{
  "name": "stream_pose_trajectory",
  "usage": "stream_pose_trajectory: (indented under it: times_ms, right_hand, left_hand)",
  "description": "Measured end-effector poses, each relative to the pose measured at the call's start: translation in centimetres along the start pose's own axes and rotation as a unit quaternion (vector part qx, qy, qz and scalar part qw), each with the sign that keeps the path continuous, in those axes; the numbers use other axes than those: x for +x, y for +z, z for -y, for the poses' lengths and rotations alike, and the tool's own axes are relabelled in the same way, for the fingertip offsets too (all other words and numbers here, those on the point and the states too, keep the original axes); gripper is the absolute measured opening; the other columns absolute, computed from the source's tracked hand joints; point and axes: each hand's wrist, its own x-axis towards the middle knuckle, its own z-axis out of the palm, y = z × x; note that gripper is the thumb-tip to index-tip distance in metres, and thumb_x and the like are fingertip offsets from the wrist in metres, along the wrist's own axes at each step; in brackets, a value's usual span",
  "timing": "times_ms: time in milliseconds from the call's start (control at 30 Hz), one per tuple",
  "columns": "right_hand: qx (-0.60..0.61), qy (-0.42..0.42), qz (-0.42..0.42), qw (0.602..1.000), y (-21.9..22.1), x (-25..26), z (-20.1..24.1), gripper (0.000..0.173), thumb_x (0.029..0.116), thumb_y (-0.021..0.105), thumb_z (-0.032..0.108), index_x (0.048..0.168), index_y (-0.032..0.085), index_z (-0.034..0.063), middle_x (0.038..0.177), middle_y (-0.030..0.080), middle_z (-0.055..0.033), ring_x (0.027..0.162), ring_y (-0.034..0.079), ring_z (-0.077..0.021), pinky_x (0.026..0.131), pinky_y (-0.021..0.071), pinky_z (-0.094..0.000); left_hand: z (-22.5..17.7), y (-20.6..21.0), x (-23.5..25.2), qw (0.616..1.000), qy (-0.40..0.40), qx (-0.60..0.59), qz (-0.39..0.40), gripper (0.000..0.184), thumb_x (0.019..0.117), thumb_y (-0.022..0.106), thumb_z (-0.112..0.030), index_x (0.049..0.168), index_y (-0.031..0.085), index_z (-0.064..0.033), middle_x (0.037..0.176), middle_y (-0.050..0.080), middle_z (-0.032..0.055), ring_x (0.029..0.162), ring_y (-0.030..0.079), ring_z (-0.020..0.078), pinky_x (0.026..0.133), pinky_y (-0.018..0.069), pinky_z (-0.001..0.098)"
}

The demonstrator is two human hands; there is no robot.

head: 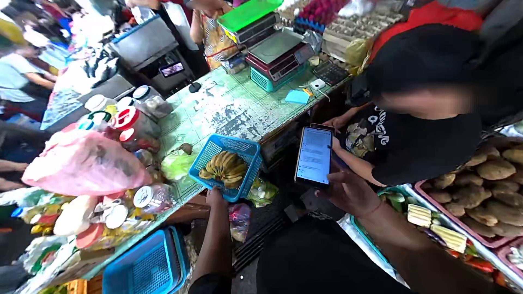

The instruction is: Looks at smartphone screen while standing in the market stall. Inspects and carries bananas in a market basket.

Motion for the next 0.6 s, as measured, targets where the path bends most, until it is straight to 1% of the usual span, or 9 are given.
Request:
stream_pose_trajectory:
  times_ms: [67, 167, 267, 333, 400, 433, 467, 500, 600]
  right_hand:
    - [0.009, -0.009, 0.038, 0.999, -0.3, 3.3, 0.7, 0.077, 0.0793, 0.077, 0.009, 0.145, 0.037, 0.0136, 0.121, 0.068, -0.0141, 0.096, 0.073, -0.0290, 0.071, 0.0649, -0.0457]
    - [-0.031, -0.010, 0.075, 0.997, -1.1, 9.4, 2.4, 0.076, 0.0820, 0.073, 0.008, 0.148, 0.036, 0.0169, 0.123, 0.067, -0.0123, 0.099, 0.072, -0.0271, 0.075, 0.0638, -0.0442]
    - [-0.086, 0.039, 0.053, 0.994, -2.2, 16.4, 4.1, 0.075, 0.0847, 0.063, 0.003, 0.150, 0.033, 0.0226, 0.118, 0.067, -0.0094, 0.091, 0.071, -0.0232, 0.072, 0.0628, -0.0398]
    - [-0.105, 0.068, 0.038, 0.991, -2.9, 21.1, 5.3, 0.077, 0.0841, 0.063, 0.005, 0.151, 0.031, 0.0249, 0.118, 0.067, -0.0067, 0.088, 0.071, -0.0204, 0.069, 0.0626, -0.0370]
    - [-0.093, 0.072, 0.040, 0.992, -3.6, 25.5, 6.1, 0.075, 0.0859, 0.061, 0.002, 0.151, 0.032, 0.0246, 0.119, 0.068, -0.0068, 0.085, 0.071, -0.0187, 0.065, 0.0621, -0.0340]
    - [-0.090, 0.073, 0.047, 0.992, -4.0, 27.6, 6.3, 0.073, 0.0870, 0.059, 0.000, 0.151, 0.033, 0.0240, 0.118, 0.067, -0.0072, 0.082, 0.071, -0.0172, 0.063, 0.0614, -0.0319]
    - [-0.083, 0.074, 0.056, 0.992, -4.3, 29.6, 6.4, 0.073, 0.0869, 0.058, -0.002, 0.150, 0.034, 0.0247, 0.115, 0.068, -0.0076, 0.077, 0.069, -0.0156, 0.061, 0.0601, -0.0296]
    - [-0.077, 0.077, 0.064, 0.992, -4.5, 31.4, 6.4, 0.073, 0.0858, 0.059, -0.003, 0.149, 0.036, 0.0259, 0.112, 0.068, -0.0079, 0.073, 0.068, -0.0139, 0.059, 0.0586, -0.0273]
    - [-0.047, 0.089, 0.083, 0.991, -4.7, 35.6, 6.3, 0.074, 0.0841, 0.065, -0.004, 0.146, 0.037, 0.0247, 0.109, 0.069, -0.0079, 0.070, 0.064, -0.0117, 0.058, 0.0551, -0.0245]
  left_hand:
    - [-0.9, 3.1, 2.0, 1.000, 0.001, 0.024, -0.018, 0.035, 0.0935, 0.063, -0.006, 0.128, 0.061, 0.0025, 0.118, 0.064, 0.0253, 0.101, 0.064, 0.0362, 0.084, 0.0545, 0.0566]
    - [-2.1, 7.6, 4.4, 0.997, 0.023, 0.065, -0.020, 0.040, 0.0980, 0.060, -0.010, 0.136, 0.055, 0.0026, 0.126, 0.061, 0.0272, 0.110, 0.062, 0.0373, 0.090, 0.0531, 0.0564]
    - [-2.5, 11.1, 8.1, 0.994, 0.033, 0.105, -0.009, 0.043, 0.1005, 0.057, -0.010, 0.141, 0.050, 0.0024, 0.128, 0.060, 0.0274, 0.111, 0.063, 0.0368, 0.092, 0.0543, 0.0547]
    - [-4.3, 12.6, 9.9, 0.982, 0.076, 0.171, -0.021, 0.053, 0.0970, 0.063, -0.007, 0.146, 0.044, 0.0032, 0.134, 0.058, 0.0271, 0.117, 0.062, 0.0342, 0.096, 0.0536, 0.0506]
    - [-7.4, 13.0, 11.1, 0.926, 0.192, 0.323, -0.029, 0.079, 0.0911, 0.069, -0.010, 0.156, 0.028, 0.0068, 0.154, 0.041, 0.0286, 0.142, 0.044, 0.0343, 0.117, 0.0391, 0.0434]
    - [-8.8, 13.0, 11.9, 0.884, 0.245, 0.398, -0.021, 0.084, 0.0901, 0.069, -0.015, 0.156, 0.024, 0.0105, 0.158, 0.034, 0.0324, 0.149, 0.034, 0.0392, 0.123, 0.0293, 0.0453]
    - [-10.0, 13.3, 12.6, 0.849, 0.272, 0.454, -0.008, 0.081, 0.0913, 0.068, -0.018, 0.155, 0.027, 0.0113, 0.158, 0.033, 0.0340, 0.149, 0.033, 0.0423, 0.124, 0.0262, 0.0485]
    - [-11.1, 14.0, 13.0, 0.826, 0.266, 0.497, 0.008, 0.075, 0.0938, 0.066, -0.019, 0.154, 0.032, 0.0091, 0.155, 0.039, 0.0327, 0.146, 0.039, 0.0420, 0.122, 0.0304, 0.0508]
    - [-12.4, 16.4, 14.6, 0.798, 0.146, 0.583, 0.050, 0.068, 0.0978, 0.064, -0.025, 0.151, 0.037, 0.0075, 0.147, 0.050, 0.0313, 0.138, 0.050, 0.0416, 0.114, 0.0401, 0.0562]
